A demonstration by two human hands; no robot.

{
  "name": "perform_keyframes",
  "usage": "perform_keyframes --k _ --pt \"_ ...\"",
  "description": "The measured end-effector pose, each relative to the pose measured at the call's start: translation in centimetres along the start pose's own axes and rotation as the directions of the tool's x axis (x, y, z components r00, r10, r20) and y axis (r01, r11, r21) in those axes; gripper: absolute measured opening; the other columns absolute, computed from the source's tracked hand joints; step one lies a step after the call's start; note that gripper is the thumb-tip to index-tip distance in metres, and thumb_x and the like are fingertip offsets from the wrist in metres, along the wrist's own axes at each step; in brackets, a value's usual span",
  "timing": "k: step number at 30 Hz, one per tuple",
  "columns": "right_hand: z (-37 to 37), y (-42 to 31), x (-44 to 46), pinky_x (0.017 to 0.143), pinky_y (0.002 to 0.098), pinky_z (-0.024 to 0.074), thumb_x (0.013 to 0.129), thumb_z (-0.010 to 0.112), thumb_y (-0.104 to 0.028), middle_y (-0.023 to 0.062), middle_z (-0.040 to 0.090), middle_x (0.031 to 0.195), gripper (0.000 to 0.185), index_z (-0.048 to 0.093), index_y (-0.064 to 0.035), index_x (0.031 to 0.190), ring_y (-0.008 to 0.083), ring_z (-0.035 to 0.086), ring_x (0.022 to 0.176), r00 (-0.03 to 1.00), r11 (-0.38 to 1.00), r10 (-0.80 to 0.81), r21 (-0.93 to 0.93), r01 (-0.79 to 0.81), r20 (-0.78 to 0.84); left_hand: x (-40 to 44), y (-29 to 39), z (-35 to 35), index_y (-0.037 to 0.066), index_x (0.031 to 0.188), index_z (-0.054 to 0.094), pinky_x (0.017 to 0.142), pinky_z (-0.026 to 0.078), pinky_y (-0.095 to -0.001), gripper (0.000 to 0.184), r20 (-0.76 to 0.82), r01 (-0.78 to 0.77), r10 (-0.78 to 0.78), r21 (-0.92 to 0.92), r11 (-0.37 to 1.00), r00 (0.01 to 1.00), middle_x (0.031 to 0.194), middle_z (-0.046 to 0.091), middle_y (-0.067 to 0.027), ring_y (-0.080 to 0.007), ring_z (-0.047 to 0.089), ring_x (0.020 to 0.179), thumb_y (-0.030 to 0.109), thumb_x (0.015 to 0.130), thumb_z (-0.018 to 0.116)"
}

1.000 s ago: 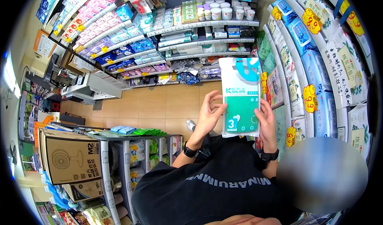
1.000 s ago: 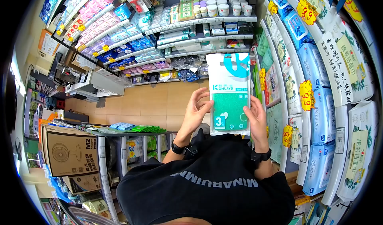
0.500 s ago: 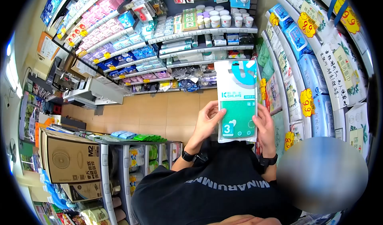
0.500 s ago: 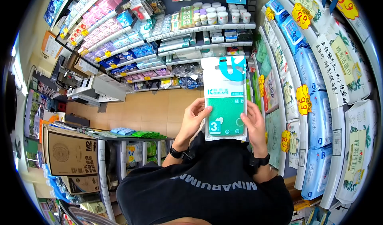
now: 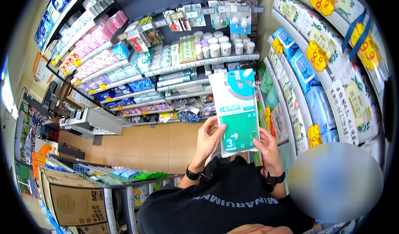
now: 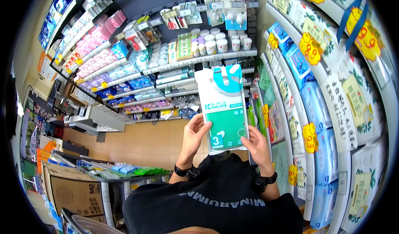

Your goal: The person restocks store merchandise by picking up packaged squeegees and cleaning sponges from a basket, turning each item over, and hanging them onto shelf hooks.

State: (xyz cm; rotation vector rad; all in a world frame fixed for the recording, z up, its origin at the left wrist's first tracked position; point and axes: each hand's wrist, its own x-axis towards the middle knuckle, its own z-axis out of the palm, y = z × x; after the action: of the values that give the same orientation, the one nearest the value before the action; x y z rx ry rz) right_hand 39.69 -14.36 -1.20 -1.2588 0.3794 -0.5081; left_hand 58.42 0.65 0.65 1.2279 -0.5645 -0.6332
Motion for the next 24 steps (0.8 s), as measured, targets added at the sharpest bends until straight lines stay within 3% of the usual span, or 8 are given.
perform_keyframes --k 7,11,15,19,20,24 --pt "-0.4 -2.2 9.3 0.098 0.0289 0.0459 0.095 0.061 0.000 0.0129 0.063 0.122 0.043 0.048 0.0066 0.136 0.0160 0.060 0.112 0.995 0.995 -0.097 -0.004 0.097 -0.038 9.6 2.3 0.1 -0.004 0.135 0.052 0.087 0.052 -0.0237 0.043 0.073 -0.066 0.071 -0.056 0.996 0.995 0.123 0.063 -0.0072 -0.0091 0.062 0.100 0.004 0.095 0.067" --pt "-0.6 -3.6 15.6 0.096 0.0274 0.0459 0.096 0.062 -0.002 0.0114 0.064 0.121 0.042 0.049 0.0066 0.135 0.0144 0.060 0.111 0.975 0.979 -0.201 -0.001 0.202 -0.094 15.8 3.0 -0.3 -0.004 0.138 0.050 0.083 0.052 -0.0236 0.050 0.123 -0.099 0.094 0.041 0.994 0.988 0.126 0.062 -0.0084 -0.0099 0.063 0.099 0.003 0.093 0.069" --pt "-0.2 -6.8 22.0 0.099 0.0283 0.0447 0.097 0.061 -0.003 0.0124 0.063 0.124 0.043 0.048 0.0062 0.137 0.0156 0.059 0.115 0.956 0.962 -0.269 0.021 0.273 -0.113 21.6 5.3 0.3 -0.004 0.140 0.049 0.081 0.053 -0.0235 0.053 0.158 -0.153 0.149 0.012 0.988 0.976 0.127 0.061 -0.0094 -0.0102 0.063 0.098 0.005 0.092 0.070" --pt "0.2 -9.5 29.3 0.102 0.0300 0.0436 0.097 0.059 -0.004 0.0140 0.062 0.126 0.045 0.046 0.0073 0.138 0.0172 0.058 0.118 0.917 0.924 -0.377 0.015 0.382 -0.129 27.8 8.2 0.6 -0.004 0.141 0.047 0.080 0.053 -0.0241 0.056 0.200 -0.150 0.135 0.062 0.987 0.970 0.119 0.064 -0.0090 -0.0104 0.063 0.097 0.006 0.092 0.071" --pt "0.5 -10.3 31.0 0.103 0.0312 0.0434 0.097 0.059 -0.003 0.0144 0.062 0.127 0.045 0.044 0.0082 0.139 0.0181 0.059 0.118 0.903 0.912 -0.404 0.013 0.410 -0.142 29.7 8.3 0.5 -0.004 0.142 0.046 0.080 0.052 -0.0235 0.058 0.223 -0.204 0.189 0.049 0.978 0.956 0.112 0.066 -0.0081 -0.0097 0.063 0.095 0.006 0.091 0.072" --pt "0.5 -13.3 37.1 0.104 0.0320 0.0431 0.097 0.059 -0.002 0.0158 0.063 0.128 0.047 0.044 0.0078 0.140 0.0190 0.059 0.118 0.862 0.873 -0.479 0.018 0.488 -0.166 36.0 9.9 1.4 -0.003 0.142 0.046 0.079 0.051 -0.0228 0.057 0.228 -0.389 0.363 0.079 0.918 0.903 0.106 0.067 -0.0075 -0.0094 0.062 0.092 0.007 0.091 0.072"
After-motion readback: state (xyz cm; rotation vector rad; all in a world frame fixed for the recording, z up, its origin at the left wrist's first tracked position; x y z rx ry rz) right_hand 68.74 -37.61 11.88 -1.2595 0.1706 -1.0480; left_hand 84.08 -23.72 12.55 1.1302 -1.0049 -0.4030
